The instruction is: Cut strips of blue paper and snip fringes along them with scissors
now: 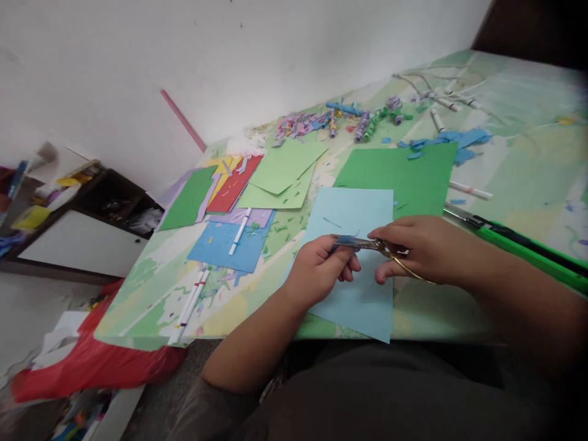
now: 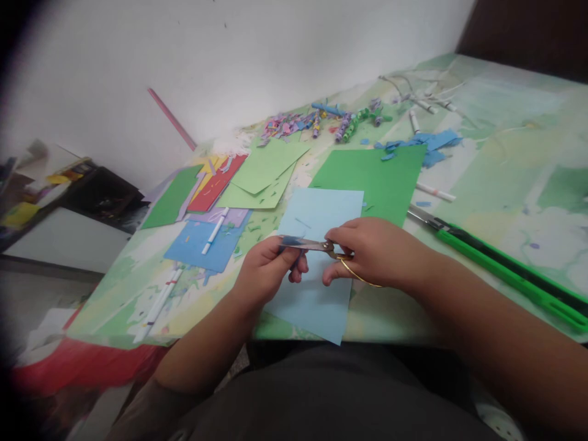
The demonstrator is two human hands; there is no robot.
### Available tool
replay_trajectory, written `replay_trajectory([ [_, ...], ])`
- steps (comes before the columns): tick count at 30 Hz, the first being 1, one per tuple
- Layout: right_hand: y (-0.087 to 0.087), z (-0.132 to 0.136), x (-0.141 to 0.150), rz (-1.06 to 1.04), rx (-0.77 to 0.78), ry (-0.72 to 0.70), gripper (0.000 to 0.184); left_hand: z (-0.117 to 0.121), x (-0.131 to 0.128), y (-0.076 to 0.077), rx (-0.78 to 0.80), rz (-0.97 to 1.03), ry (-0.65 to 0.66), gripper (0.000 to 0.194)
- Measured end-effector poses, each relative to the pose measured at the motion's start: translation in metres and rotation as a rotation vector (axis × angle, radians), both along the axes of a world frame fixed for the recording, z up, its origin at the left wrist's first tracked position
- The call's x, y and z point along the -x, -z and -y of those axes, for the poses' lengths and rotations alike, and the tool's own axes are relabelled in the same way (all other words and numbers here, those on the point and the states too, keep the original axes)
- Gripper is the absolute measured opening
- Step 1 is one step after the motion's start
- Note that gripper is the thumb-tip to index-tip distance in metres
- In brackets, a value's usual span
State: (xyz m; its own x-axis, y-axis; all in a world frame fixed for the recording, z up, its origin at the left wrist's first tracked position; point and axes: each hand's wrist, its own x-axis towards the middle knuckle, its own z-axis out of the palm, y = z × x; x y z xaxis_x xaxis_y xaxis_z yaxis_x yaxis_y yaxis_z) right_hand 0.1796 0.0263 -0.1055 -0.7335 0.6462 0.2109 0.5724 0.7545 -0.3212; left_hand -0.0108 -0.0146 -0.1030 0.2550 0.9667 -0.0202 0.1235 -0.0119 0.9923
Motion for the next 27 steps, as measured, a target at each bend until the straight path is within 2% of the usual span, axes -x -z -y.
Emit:
replay_trajectory([
  [7,-0.0001,0.0009,-0.0029,0.0,-0.066,-0.005,0.06,-0.0015,0.001,0.0,0.068,0.16,0.069,0.023],
  [11,-0.0009,0.0006,-0.0028,-0.015,-0.044,-0.003,0.06,-0.0015,0.002,0.0009,0.072,0.193,0.071,0.021],
  [20,0.0004,0.0027,-0.0025,-0.065,0.041,0.005,0.061,0.0,-0.0018,-0.0019,0.004,0.091,-0.002,0.024],
  [27,0.001,0.0036,0.0008,-0.063,0.074,0.006,0.063,0.003,-0.0034,0.0038,-0.07,-0.01,-0.059,0.023],
])
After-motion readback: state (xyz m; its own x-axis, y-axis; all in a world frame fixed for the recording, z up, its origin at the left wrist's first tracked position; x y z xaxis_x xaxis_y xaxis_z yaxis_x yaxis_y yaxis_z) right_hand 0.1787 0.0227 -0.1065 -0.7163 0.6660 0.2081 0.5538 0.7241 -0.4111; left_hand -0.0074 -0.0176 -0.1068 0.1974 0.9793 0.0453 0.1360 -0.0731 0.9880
